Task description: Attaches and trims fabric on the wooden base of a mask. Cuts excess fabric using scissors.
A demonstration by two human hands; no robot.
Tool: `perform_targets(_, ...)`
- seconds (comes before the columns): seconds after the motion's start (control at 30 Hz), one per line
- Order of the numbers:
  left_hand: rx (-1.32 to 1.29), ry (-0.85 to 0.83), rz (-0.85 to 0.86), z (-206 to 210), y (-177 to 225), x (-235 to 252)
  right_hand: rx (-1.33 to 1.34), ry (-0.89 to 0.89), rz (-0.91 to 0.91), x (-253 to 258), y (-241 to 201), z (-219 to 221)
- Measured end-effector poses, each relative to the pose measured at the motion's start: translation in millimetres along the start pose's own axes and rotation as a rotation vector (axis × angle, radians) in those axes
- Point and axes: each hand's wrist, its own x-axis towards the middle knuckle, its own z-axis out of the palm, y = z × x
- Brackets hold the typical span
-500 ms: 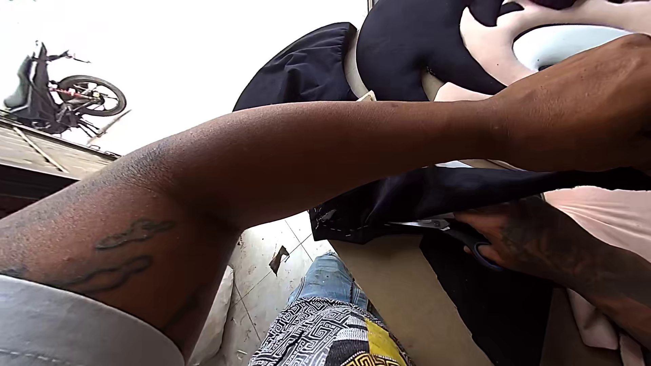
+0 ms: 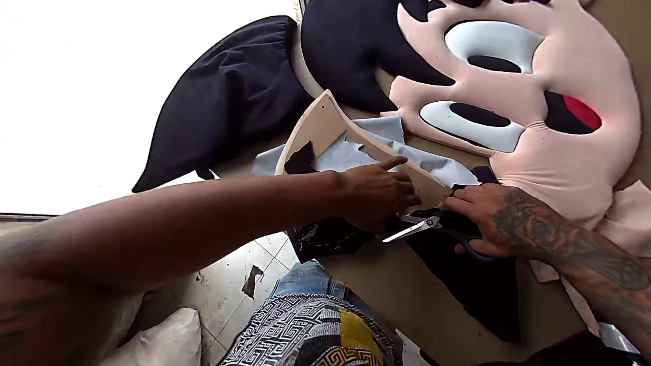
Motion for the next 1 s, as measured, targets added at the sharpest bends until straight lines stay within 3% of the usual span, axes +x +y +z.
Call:
perform_targets(0.13, 0.090, -0.229, -0.043, -9.8, 4.9, 7.7, -0.018, -0.005, -0.014, 10.1, -2.7, 1.5)
perform_targets(0.2, 0.041, -0.195, 0.026, -17.2, -0.6, 11.4, 0.001, -0.010, -0.008, 22.2, -12.7, -0.1)
perform_targets(0.27, -0.041, -0.151, 0.076, -24.5, -8.5, 18.3, 0.035, -0.202, 0.067, 42.4, -29.3, -23.9)
perform_targets(0.3, -0.065, -0.121, 0.102, -26.4, -11.8, 21.9, 0.096, -0.404, 0.151, 56.6, -40.2, -48.2)
perform_targets(0.33, -0.064, -0.095, 0.125, -28.2, -14.7, 24.7, 0.109, -0.464, 0.176, 63.6, -43.7, -58.7)
perform_targets(0.37, -0.064, -0.066, 0.143, -29.6, -17.7, 26.3, 0.097, -0.352, 0.128, 59.4, -38.8, -52.2)
perform_targets(0.4, -0.084, -0.037, 0.147, -30.6, -21.0, 26.4, 0.040, -0.088, 0.010, 50.7, -27.2, -28.0)
perform_targets(0.43, -0.107, -0.002, 0.151, -30.4, -23.8, 25.0, 0.039, 0.057, -0.065, 47.7, -22.4, -16.0)
perform_targets(0.53, -0.104, 0.144, 0.192, -25.7, -27.7, 19.8, 0.024, -0.014, -0.006, 45.0, -28.3, -21.5)
perform_targets(0.63, -0.090, 0.250, 0.245, -27.0, -26.3, 13.5, 0.101, -0.371, 0.159, 61.7, -47.6, -54.9)
perform_targets(0.67, -0.094, 0.275, 0.253, -26.1, -26.9, 11.1, 0.078, -0.364, 0.137, 61.1, -48.1, -51.9)
perform_targets(0.77, -0.075, 0.300, 0.231, -28.7, -32.9, 1.5, -0.022, -0.010, -0.030, 41.3, -33.1, -2.5)
perform_targets(0.83, -0.072, 0.290, 0.203, -32.0, -36.0, -3.6, -0.029, -0.015, -0.003, 40.4, -38.8, -4.5)
perform_targets(0.9, -0.092, 0.326, 0.208, -35.5, -36.3, -5.7, 0.070, -0.224, 0.096, 54.3, -56.9, -34.7)
perform_targets(0.93, -0.099, 0.343, 0.218, -37.4, -35.4, -5.8, 0.092, -0.234, 0.108, 60.3, -63.3, -42.5)
perform_targets(1.0, -0.105, 0.364, 0.226, -38.4, -35.5, -6.4, 0.030, -0.011, 0.033, 62.7, -67.4, -27.9)
